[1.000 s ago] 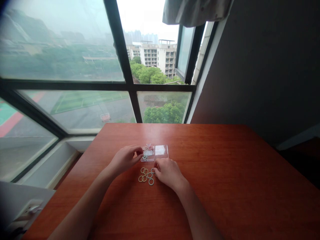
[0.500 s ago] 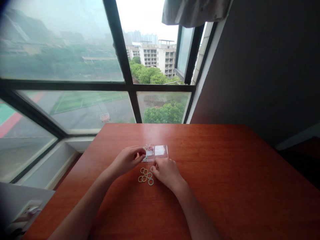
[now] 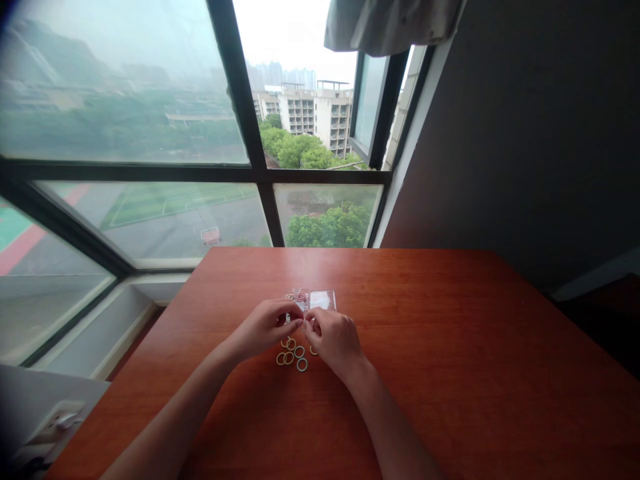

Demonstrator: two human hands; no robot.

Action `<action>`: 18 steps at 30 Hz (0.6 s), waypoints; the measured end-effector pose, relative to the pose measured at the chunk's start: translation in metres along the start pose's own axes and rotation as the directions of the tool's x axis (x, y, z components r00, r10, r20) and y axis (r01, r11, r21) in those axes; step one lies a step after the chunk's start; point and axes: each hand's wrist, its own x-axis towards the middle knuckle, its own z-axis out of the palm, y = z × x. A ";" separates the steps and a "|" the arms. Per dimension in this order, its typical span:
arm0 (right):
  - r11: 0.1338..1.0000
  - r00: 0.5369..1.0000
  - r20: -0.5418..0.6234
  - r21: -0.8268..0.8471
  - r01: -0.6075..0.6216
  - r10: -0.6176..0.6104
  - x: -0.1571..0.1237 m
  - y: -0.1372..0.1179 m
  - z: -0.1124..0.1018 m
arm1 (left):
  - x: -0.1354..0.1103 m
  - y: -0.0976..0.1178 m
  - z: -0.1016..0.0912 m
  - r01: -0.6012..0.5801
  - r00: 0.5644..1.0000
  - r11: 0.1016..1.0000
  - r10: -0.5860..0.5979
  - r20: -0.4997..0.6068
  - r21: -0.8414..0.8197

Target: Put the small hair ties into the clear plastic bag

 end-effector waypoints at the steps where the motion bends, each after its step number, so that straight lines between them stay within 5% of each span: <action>1: 1.000 1.000 -0.004 -0.001 0.002 -0.002 0.000 0.000 0.000 | 0.000 0.001 0.000 -0.001 1.000 1.000 0.001 0.006 -0.008; 18: 0.998 0.993 0.121 -0.056 -0.007 0.014 0.001 -0.006 -0.005 | -0.003 -0.018 -0.015 0.083 0.992 0.957 -0.053 -0.112 0.278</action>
